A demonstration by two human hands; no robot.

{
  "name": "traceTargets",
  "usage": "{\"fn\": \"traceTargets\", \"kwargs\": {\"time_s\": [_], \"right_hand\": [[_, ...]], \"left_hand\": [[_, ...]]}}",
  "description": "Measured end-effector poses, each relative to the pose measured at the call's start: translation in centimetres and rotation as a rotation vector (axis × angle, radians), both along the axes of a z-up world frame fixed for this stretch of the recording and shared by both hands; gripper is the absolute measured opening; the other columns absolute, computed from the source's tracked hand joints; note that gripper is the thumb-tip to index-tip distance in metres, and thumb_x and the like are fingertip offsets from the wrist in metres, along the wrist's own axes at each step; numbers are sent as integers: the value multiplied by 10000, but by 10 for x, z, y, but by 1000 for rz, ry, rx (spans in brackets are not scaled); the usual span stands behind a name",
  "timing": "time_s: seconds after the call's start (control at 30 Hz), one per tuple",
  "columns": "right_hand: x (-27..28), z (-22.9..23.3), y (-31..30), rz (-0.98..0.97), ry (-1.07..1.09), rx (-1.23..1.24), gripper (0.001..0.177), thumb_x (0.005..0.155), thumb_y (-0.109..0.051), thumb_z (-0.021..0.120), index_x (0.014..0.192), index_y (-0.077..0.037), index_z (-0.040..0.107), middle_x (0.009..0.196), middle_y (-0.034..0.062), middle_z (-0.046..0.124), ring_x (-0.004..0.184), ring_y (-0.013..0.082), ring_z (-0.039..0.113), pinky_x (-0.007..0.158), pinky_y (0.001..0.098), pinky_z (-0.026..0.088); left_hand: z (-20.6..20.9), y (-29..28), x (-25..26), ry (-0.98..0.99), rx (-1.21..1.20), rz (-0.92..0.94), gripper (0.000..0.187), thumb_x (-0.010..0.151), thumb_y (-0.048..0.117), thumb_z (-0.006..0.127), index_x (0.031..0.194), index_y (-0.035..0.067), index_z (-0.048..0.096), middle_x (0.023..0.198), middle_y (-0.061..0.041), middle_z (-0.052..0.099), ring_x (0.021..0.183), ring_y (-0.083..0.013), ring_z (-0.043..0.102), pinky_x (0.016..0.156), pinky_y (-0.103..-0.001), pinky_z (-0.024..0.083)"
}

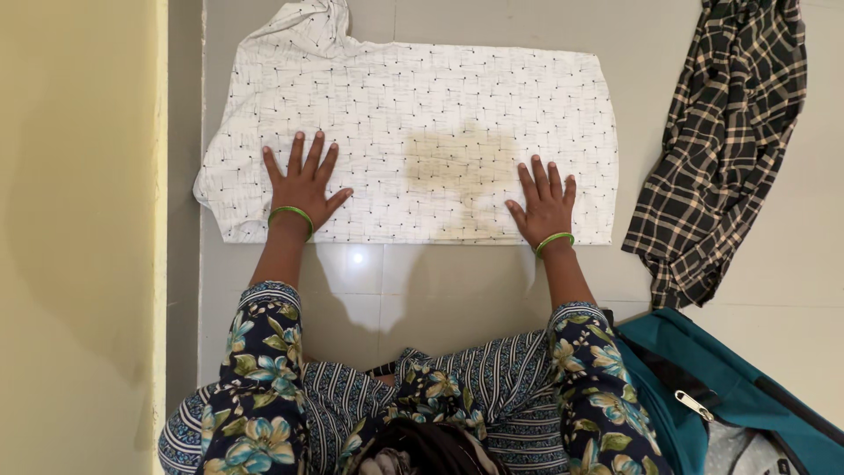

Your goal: The person folds a white patterned shirt on the floor by folding in the sleeves and sides, folding the body into a square, and then buttoning the top button of the collar.

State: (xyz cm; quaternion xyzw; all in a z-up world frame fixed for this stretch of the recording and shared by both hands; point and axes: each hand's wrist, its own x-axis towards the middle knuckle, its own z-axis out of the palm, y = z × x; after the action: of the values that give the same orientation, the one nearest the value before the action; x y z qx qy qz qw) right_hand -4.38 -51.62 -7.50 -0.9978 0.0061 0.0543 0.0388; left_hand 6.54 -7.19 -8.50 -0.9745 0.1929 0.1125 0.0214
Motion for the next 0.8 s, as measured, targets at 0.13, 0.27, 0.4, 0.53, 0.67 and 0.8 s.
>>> {"fn": "traceTargets", "kwargs": {"time_s": [0.13, 0.27, 0.4, 0.53, 0.67, 0.8], "right_hand": [[0, -10, -8, -5, 27, -14, 730, 1022, -592, 406, 1644, -239, 257, 1735, 45, 167, 1583, 318, 136, 1240, 621, 82], [-18, -20, -14, 39, 48, -32, 763, 1017, -576, 410, 1655, -208, 211, 1739, 82, 111, 1572, 347, 104, 1210, 635, 70], [-71, -17, -16, 67, 108, -55, 804, 981, -581, 425, 1641, -182, 196, 1719, 120, 98, 1549, 385, 102, 1163, 651, 68], [-113, 15, -10, 30, 325, -54, 792, 930, -601, 470, 1590, -210, 273, 1694, 122, 157, 1518, 363, 199, 1147, 616, 157], [-98, 38, 10, 41, 354, -66, 660, 1000, -565, 448, 1552, -207, 394, 1672, 61, 287, 1560, 271, 270, 1295, 534, 137], [-37, 25, 78, 343, 231, 111, 730, 977, -465, 472, 1596, -123, 290, 1707, 104, 147, 1570, 269, 120, 1231, 556, -11]], "left_hand": [[0, 1, 1, 7, -31, 0, 849, 940, 741, 276, 1635, 273, 139, 1719, 8, 21, 1570, -271, -52, 1158, -743, -2], [8, -2, -9, 70, 27, -15, 843, 947, 728, 262, 1635, 267, 108, 1718, 9, -16, 1563, -282, -65, 1139, -749, 39], [24, -2, -49, 227, 169, -93, 858, 956, 719, 272, 1638, 248, 49, 1714, -31, -83, 1555, -313, -89, 1123, -740, 62], [44, 17, -89, 235, 125, -255, 826, 943, 672, 349, 1603, 203, 182, 1687, -102, 98, 1512, -338, 119, 1110, -626, 195], [55, 27, -81, 93, -77, -315, 530, 1037, 472, 441, 1424, 120, 520, 1515, -87, 490, 1398, -247, 420, 1168, -526, 291], [41, -31, -55, 12, -204, -356, 469, 1024, 408, 501, 1353, 82, 569, 1451, -137, 538, 1363, -279, 458, 1144, -512, 306]]}}
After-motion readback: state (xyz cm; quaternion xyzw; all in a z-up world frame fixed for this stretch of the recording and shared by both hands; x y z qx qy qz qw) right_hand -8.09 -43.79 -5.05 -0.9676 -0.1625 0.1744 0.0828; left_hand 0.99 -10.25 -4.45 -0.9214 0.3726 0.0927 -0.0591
